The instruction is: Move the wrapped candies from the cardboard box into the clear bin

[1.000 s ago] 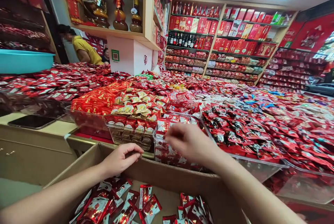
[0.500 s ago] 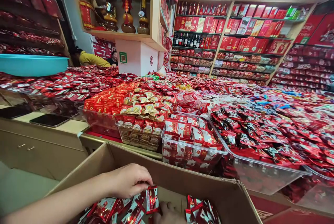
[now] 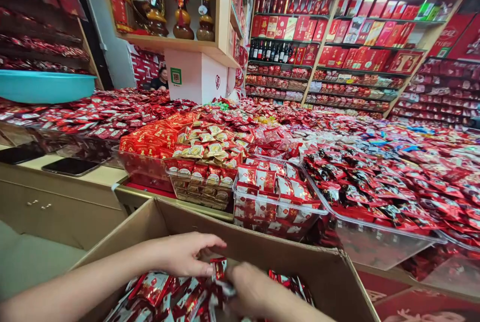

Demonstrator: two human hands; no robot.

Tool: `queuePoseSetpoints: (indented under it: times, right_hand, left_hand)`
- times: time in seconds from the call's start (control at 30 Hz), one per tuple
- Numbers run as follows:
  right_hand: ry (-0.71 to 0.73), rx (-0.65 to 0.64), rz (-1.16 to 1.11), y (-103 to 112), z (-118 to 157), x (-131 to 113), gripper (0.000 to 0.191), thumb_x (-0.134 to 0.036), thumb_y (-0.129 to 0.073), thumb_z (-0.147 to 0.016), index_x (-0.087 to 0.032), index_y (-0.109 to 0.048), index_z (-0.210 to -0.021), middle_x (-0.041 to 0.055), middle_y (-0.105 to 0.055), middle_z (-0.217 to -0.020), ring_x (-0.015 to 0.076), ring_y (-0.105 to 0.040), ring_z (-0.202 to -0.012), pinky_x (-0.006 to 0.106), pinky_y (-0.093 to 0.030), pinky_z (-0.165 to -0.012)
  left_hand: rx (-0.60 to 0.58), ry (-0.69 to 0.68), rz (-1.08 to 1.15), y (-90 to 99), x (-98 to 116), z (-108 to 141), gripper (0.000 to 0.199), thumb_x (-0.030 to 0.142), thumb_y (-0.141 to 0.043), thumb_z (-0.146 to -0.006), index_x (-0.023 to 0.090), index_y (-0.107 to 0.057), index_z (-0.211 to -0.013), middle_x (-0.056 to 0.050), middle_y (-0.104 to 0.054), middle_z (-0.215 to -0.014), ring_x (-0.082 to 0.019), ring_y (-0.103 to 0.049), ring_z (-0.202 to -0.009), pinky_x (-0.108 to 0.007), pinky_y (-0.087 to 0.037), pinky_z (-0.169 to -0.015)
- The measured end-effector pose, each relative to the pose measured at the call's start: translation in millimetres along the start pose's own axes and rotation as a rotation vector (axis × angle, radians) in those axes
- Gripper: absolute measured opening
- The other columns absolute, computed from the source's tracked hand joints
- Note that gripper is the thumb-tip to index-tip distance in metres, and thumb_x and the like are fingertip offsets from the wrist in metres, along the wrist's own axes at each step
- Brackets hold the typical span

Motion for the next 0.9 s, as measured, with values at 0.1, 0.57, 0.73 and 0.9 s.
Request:
queuePoseSetpoints:
  times: [0.1,0.57,0.73,0.9]
  right_hand:
    - [-0.005,0.012,-0.264,40,11,-22,0.029,-0.032,-0.064,-0.056,-0.018,-0.055,-0.08,0.0,-0.059,-0.072,0.013,-0.052,-0.063,0.021,-0.039,-0.053]
    - [-0.046,0.07,-1.133,83,20,-32,0.026,-0.031,-0.061,-0.066,-0.01,-0.055,-0.081,0.0017,-0.06,-0.072,0.0062,-0.051,-0.06,0.021,-0.038,-0.059]
    - [-0.021,0.05,-1.126,85,21,-31,0.027,-0.032,-0.059,-0.068,-0.011,-0.054,-0.084,0.0021,-0.06,-0.072,0.0082,-0.054,-0.063,0.023,-0.04,-0.062]
    - [0.046,0.292,-0.614,93,30,-38,0.026,-0.035,-0.047,-0.076,-0.017,-0.048,-0.095,0.0003,-0.059,-0.067,0.0099,-0.052,-0.057,0.022,-0.04,-0.053]
  left_hand:
    - [-0.108,0.009,0.351,-3.8,9,1,0.063,0.027,-0.062,-0.062,0.023,-0.035,-0.119,-0.006,-0.055,-0.108,-0.02,-0.053,-0.093,-0.028,-0.043,-0.075]
    - [0.149,0.083,0.895,11.6,24,-4,0.056,0.022,-0.059,-0.068,0.021,-0.029,-0.116,-0.004,-0.059,-0.085,-0.013,-0.059,-0.064,-0.024,-0.047,-0.054]
    - [0.15,0.09,0.893,11.3,27,-4,0.041,0.025,-0.059,-0.068,0.018,-0.038,-0.102,-0.002,-0.061,-0.077,-0.013,-0.059,-0.06,-0.024,-0.047,-0.052]
    - [0.129,0.225,0.911,14.8,26,-1,0.022,0.028,-0.057,-0.07,0.017,-0.042,-0.082,0.004,-0.057,-0.066,-0.006,-0.052,-0.05,-0.014,-0.038,-0.042]
Point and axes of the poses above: each hand's wrist, its own z-axis away from the middle knuckle, its own y-axis out of the back of the hand, x = y × z, the point moved 3 cm from there along -z, towards the middle knuckle
